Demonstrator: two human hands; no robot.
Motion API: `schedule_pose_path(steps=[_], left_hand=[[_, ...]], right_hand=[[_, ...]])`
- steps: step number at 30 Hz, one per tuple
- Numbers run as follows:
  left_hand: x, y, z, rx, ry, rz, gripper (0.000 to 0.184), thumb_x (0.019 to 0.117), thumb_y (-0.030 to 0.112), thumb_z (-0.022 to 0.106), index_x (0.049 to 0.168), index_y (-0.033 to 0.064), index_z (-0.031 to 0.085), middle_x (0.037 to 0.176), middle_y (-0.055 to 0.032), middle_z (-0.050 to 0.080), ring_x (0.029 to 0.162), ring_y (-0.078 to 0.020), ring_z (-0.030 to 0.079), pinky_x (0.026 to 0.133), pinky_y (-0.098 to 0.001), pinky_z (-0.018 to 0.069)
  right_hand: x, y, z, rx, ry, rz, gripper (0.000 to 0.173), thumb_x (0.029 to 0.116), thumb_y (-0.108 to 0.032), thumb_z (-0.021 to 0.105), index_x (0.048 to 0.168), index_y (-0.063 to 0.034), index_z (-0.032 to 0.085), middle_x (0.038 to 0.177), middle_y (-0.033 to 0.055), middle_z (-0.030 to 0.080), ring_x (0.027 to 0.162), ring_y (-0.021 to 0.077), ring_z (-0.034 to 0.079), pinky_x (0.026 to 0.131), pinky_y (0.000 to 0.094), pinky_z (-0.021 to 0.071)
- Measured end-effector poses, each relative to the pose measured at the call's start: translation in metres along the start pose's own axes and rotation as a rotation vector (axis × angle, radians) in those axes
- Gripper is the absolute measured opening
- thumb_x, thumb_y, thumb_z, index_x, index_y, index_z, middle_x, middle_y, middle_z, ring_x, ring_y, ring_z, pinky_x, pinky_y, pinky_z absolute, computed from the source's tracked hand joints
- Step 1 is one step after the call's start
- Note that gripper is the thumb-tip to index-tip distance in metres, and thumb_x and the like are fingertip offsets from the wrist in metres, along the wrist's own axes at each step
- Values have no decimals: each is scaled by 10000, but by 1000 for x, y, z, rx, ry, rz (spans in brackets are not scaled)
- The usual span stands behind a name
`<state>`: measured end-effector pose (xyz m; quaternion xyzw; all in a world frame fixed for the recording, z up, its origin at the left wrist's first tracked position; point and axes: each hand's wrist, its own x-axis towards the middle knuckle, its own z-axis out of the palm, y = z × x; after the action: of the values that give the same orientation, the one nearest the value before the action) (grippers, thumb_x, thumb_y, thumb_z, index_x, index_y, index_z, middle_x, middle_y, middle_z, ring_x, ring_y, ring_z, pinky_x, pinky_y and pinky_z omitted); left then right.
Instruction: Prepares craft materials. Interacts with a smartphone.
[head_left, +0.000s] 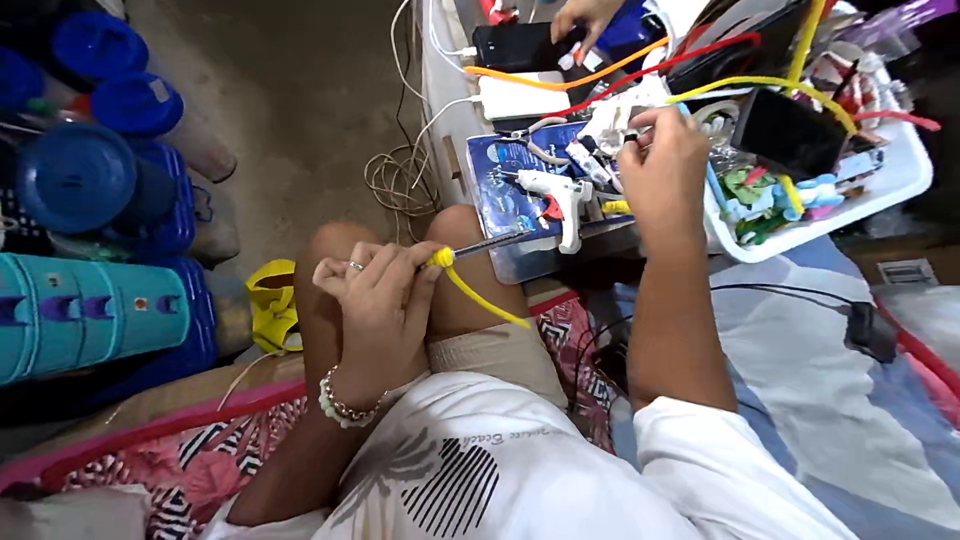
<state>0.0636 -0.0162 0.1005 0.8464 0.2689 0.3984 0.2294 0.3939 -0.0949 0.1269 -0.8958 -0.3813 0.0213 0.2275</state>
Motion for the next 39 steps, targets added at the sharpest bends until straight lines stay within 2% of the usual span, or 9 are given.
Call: schedule_pose_path(steps=[2, 3, 5, 7, 15, 21, 29, 35, 39], left_hand=[[1, 1, 2, -2, -7, 5, 251, 1055, 272, 546, 1088, 110, 735, 853, -28, 650, 874, -157, 561, 949, -471, 297], [1, 1, 3, -6, -7, 5, 258, 1057, 274, 542, 1088, 106, 736, 859, -31, 653, 878, -159, 561, 952, -471, 297], [0, 2, 4, -9, -10, 6, 272, 1067, 279, 528, 1090, 102, 733, 874, -40, 653, 885, -160, 560, 944, -463, 295], [-2, 3, 3, -8, -12, 12, 277, 1070, 284, 521, 1091, 107, 734, 877, -38, 652, 888, -159, 559, 940, -464, 297], [-6, 5, 0, 3, -3, 15, 286, 1070, 287, 521, 1096, 104, 738, 858, -30, 650, 876, -157, 554, 944, -470, 297], [-7, 6, -2, 21, 0, 26, 281, 1068, 286, 529, 1108, 102, 738, 870, -35, 653, 881, -165, 552, 930, -459, 303], [-6, 8, -1, 45, 7, 36, 251, 1061, 276, 546, 1094, 126, 744, 853, -25, 646, 882, -154, 551, 952, -460, 287], [-6, 10, 1, 57, -49, 91, 255, 1063, 269, 540, 1094, 121, 745, 863, -27, 654, 876, -166, 563, 927, -433, 334], [-9, 7, 2, 56, -77, 99, 250, 1057, 255, 548, 1093, 115, 752, 840, -31, 651, 855, -176, 557, 922, -461, 309]], right_hand=[[-32, -16, -13, 290, 80, -158, 305, 1028, -150, 516, 1257, 6, 645, 1133, 177, 643, 881, 220, 666, 784, 368, 572], [-47, -24, -16, 518, 55, -224, 270, 1051, -162, 511, 1246, -18, 629, 1112, 89, 649, 853, 127, 674, 767, 297, 594], [-72, -38, -19, 891, -54, -326, 215, 1058, -154, 518, 1246, -79, 592, 1102, -11, 663, 872, 86, 693, 798, 292, 618], [-88, -45, -16, 1069, -85, -367, 202, 1048, -144, 551, 1233, -98, 615, 1095, -32, 673, 873, 90, 694, 798, 296, 622], [-112, -49, -5, 1244, -152, -360, 185, 1027, -163, 612, 1202, -123, 654, 1133, -8, 676, 939, 131, 707, 845, 324, 630], [-109, -43, -9, 1203, -88, -405, 184, 1029, -168, 612, 1206, -131, 649, 1154, -22, 670, 945, 119, 704, 839, 310, 629], [-111, -44, 0, 1216, -201, -412, 184, 1011, -131, 637, 1191, -115, 668, 1149, -1, 684, 933, 130, 717, 817, 321, 643], [-117, -54, 16, 1189, -272, -450, 169, 914, -63, 749, 1077, -51, 709, 1059, 41, 710, 880, 140, 728, 752, 295, 650], [-116, -52, 23, 1220, -323, -417, 177, 867, -1, 775, 1036, -37, 732, 1008, 50, 724, 829, 142, 739, 724, 294, 659]])
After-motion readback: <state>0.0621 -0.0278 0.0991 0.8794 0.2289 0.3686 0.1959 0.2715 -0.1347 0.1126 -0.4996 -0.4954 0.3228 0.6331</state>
